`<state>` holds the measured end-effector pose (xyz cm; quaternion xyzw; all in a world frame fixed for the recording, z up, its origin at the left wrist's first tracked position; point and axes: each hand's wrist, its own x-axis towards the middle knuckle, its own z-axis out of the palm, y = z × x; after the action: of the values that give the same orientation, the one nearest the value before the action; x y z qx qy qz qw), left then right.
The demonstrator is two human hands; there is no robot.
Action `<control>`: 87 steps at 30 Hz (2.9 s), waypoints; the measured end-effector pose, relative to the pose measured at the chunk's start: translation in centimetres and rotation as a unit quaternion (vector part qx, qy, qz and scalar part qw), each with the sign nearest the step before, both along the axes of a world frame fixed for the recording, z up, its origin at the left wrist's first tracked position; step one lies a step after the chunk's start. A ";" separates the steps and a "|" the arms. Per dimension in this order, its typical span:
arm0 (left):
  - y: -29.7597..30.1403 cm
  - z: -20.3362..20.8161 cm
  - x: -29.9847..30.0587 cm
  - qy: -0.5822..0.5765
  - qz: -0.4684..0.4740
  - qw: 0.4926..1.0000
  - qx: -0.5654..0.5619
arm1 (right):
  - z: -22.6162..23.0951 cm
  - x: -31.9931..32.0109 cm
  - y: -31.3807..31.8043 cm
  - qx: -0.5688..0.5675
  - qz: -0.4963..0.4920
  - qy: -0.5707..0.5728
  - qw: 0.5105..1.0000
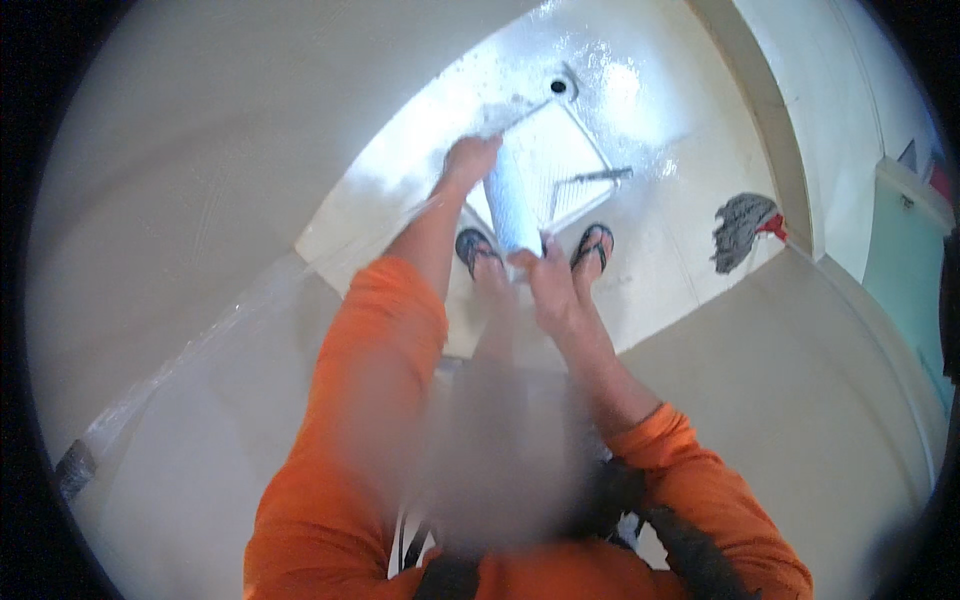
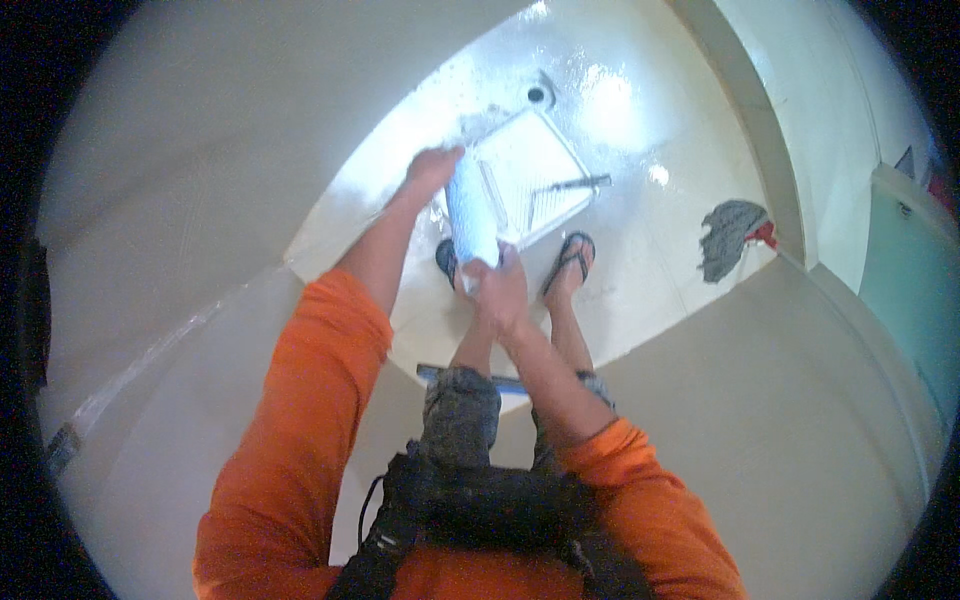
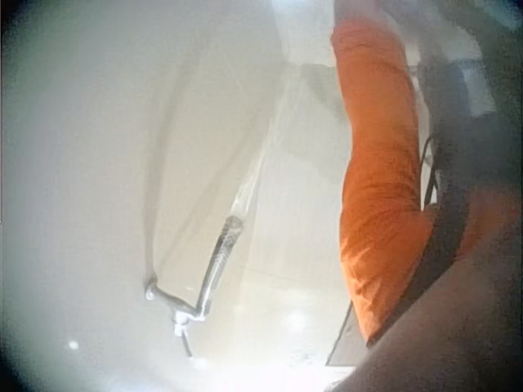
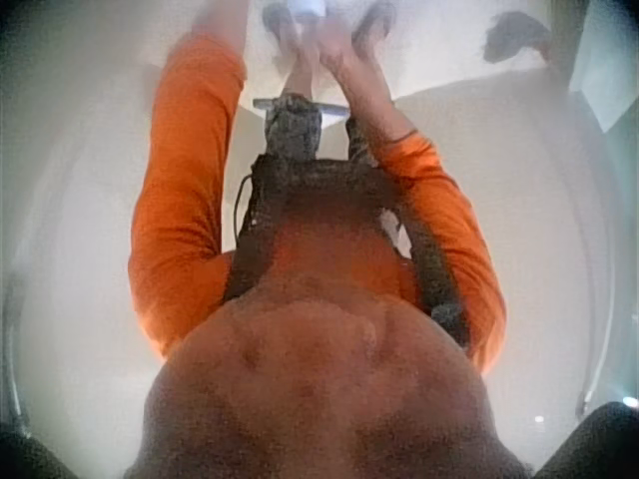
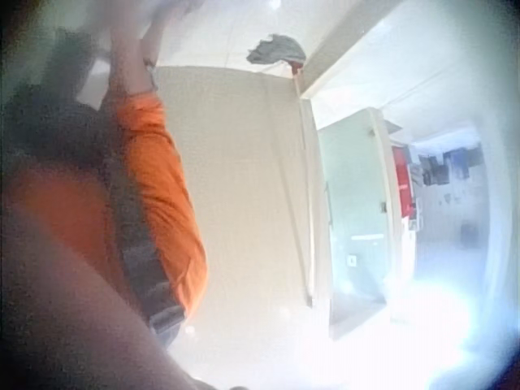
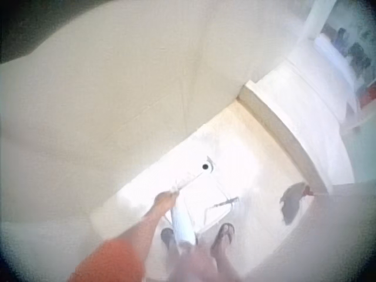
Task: The person rinses a paint roller under running water, repeatedly squeezing and rotating it to remove paint. After cleaning, the person rinses a paint roller handle and then handles a metal paint tray, rinsing it under the water stream.
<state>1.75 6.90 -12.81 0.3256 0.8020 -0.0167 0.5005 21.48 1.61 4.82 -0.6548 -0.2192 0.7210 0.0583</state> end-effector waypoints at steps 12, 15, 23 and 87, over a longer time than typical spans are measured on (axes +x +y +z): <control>-0.8 3.9 -2.3 -0.196 0.203 0.958 -0.055 | -5.0 6.1 2.4 0.087 0.251 0.000 0.964; -1.1 5.6 -1.8 -0.241 0.180 0.953 -0.045 | -8.4 7.5 3.5 0.146 0.311 0.018 0.939; -7.0 4.5 0.1 -0.105 0.359 0.923 0.092 | -14.2 4.2 5.1 0.210 0.269 -0.115 0.933; -3.4 2.1 1.8 -0.409 0.546 0.731 -0.005 | -1.1 -1.8 1.2 0.166 0.439 -0.099 0.877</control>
<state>3.56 3.48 -10.72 -0.1957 0.5591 0.3907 0.7046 19.63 2.82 3.76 -0.5401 -0.6055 0.5565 -0.1786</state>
